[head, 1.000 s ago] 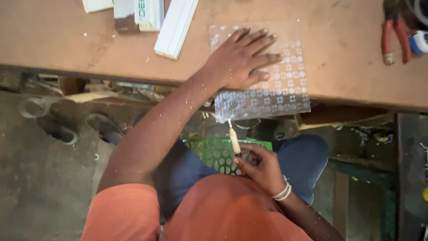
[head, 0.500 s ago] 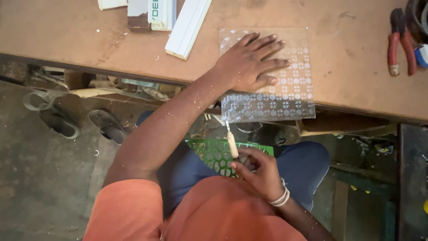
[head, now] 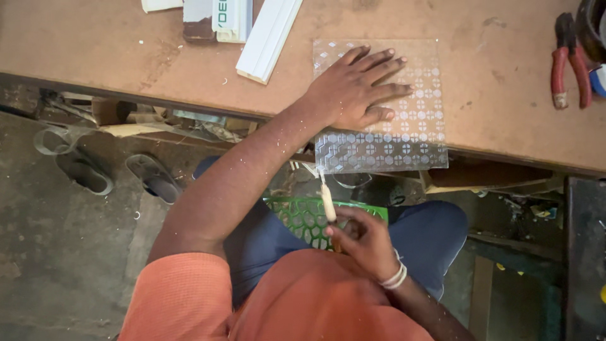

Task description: The person uses a utility knife to score a transparent patterned plastic sheet and then snaps it apart with pliers. They repeat this process to trim the sheet into smaller pieces on a workbench.

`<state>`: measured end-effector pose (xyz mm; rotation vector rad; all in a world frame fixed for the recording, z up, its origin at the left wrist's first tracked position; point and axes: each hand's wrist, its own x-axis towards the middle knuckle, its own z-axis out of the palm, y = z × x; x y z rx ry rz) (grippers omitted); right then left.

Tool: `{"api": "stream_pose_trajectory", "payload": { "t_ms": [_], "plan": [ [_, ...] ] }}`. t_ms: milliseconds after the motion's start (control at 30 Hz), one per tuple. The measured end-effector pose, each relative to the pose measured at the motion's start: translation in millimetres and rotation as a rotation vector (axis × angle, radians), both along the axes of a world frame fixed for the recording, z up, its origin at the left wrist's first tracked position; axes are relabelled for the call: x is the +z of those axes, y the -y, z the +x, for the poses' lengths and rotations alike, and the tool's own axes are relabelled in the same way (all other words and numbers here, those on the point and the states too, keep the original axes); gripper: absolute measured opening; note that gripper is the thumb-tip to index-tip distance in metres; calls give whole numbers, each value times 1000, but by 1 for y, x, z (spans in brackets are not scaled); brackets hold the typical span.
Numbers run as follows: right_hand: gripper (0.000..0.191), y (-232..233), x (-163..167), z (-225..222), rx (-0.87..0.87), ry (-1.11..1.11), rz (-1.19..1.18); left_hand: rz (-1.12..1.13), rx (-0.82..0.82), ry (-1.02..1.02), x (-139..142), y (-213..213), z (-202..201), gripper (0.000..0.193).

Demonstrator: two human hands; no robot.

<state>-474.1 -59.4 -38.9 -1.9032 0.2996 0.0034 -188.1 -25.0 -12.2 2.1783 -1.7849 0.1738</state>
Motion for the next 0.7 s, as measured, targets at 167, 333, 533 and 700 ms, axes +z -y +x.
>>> {"api": "stream_pose_trajectory", "payload": {
  "t_ms": [167,333,533,700],
  "plan": [
    [35,3,2,-6,-49,-99,50,-22,-5,7,-2,-1,0,55],
    [34,4,-1,-11,-76,-139,93,-47,-9,48,-4,0,1,54],
    [36,6,-4,-14,-110,-43,10,-27,-18,31,-3,-1,1,55],
    [34,12,-5,-17,-163,-75,2,14,-6,14,0,1,0,55]
  ]
}}
